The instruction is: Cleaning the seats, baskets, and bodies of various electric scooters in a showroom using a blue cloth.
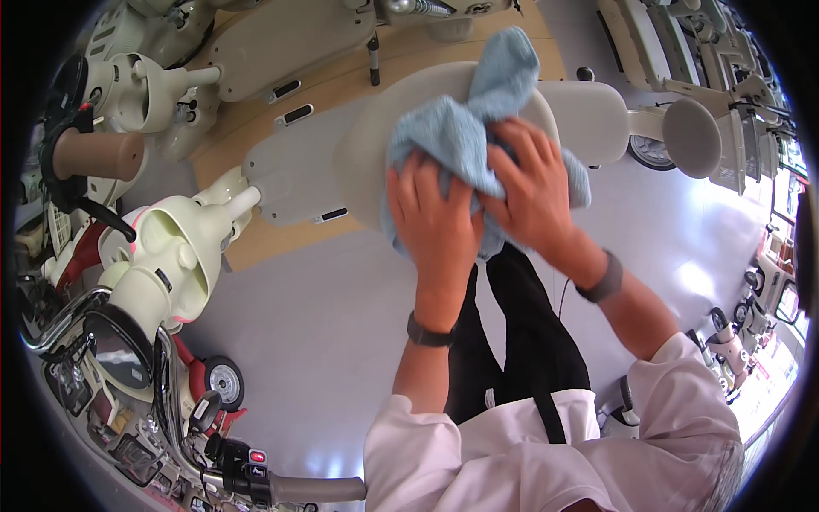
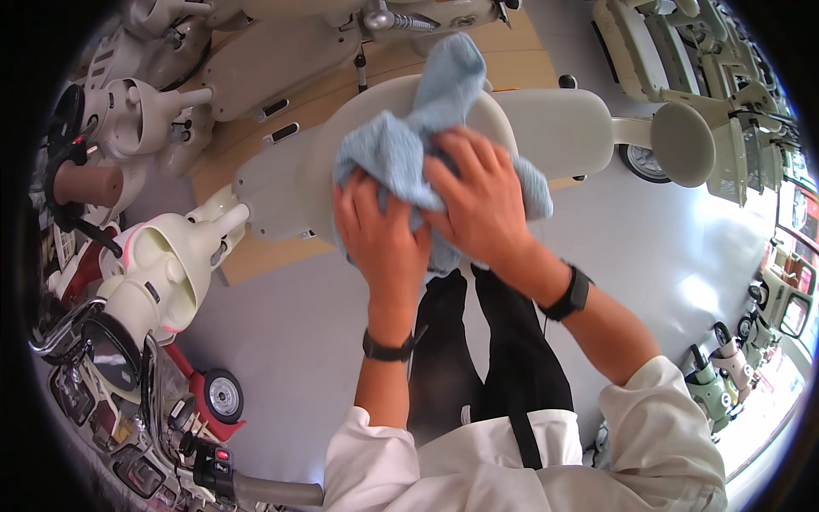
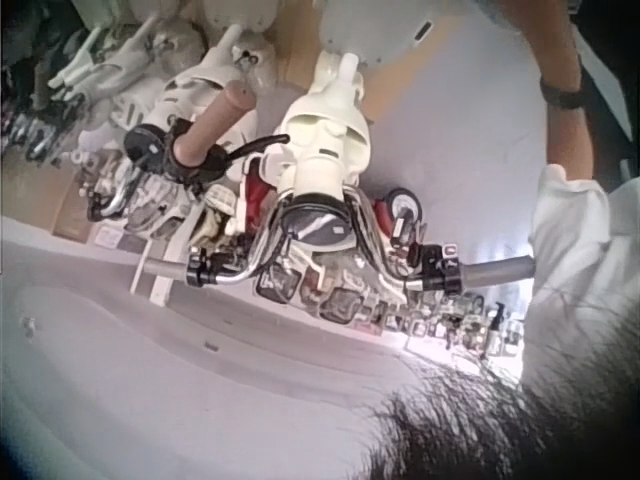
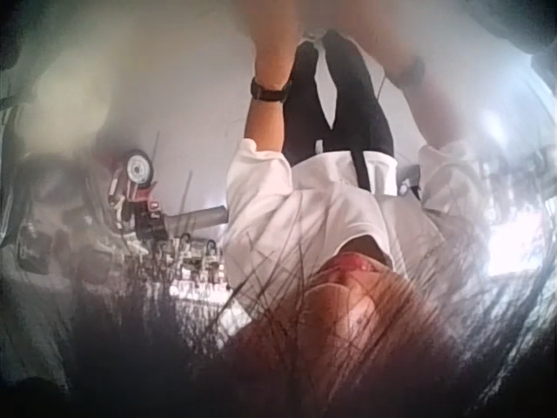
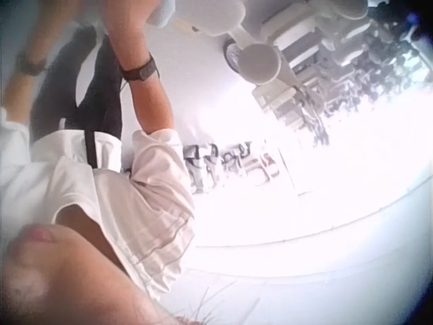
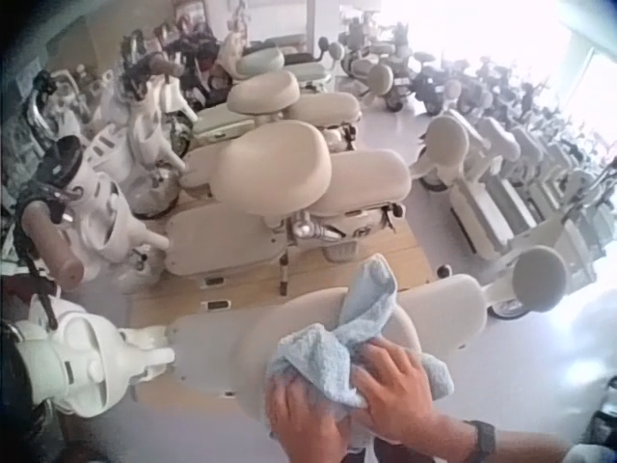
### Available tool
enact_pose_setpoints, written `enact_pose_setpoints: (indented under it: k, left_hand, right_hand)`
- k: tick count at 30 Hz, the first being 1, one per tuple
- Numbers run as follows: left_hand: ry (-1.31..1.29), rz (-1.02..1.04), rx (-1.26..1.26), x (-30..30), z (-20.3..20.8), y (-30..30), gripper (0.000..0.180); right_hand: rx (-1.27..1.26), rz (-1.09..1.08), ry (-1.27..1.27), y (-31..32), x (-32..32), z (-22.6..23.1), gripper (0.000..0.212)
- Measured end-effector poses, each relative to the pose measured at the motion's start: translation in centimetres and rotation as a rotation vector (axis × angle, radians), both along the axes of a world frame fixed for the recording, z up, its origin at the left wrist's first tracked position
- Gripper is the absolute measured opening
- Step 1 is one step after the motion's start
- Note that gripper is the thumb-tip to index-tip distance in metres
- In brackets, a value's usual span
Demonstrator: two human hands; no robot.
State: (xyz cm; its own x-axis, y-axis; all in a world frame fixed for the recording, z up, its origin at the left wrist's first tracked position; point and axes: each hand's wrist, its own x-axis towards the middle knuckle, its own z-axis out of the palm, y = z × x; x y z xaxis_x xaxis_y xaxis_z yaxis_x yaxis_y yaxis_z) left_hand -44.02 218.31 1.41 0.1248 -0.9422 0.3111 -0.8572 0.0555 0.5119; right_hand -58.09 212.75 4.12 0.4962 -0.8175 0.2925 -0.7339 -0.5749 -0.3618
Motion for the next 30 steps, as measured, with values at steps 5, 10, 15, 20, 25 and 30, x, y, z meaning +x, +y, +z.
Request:
enact_pose_setpoints:
  k: [5, 10, 15, 20, 25, 30]
  left_hand:
    - [0.046, 0.018, -0.051, -1.2, -2.0, 6.0, 0.038]
    - [-0.015, 0.005, -0.067, -0.7, -0.5, 2.8, 0.038]
    - [0.048, 0.033, -0.006, -0.8, 1.6, -5.2, 0.047]
    - [0.077, 0.031, 0.0, -0.9, 1.8, -4.5, 0.051]
    - [0.055, -0.069, -0.076, -1.8, -0.2, 2.1, 0.041]
    - [0.113, -0.035, -0.078, -2.7, -0.7, 3.7, 0.038]
  right_hand:
    - [-0.025, 0.041, -0.008, 5.2, -0.7, -0.8, 0.039]
    - [0.057, 0.082, 0.014, 1.8, -1.3, -0.7, 0.045]
    - [0.042, 0.006, -0.026, -5.3, -0.4, 0.8, 0.046]
    - [-0.073, 0.032, 0.032, -4.9, -0.5, 0.4, 0.048]
    - [-0.008, 0.004, 0.005, 1.9, -2.2, 0.1, 0.046]
    - [-0.029, 0.051, -0.001, 2.6, -2.8, -0.8, 0.047]
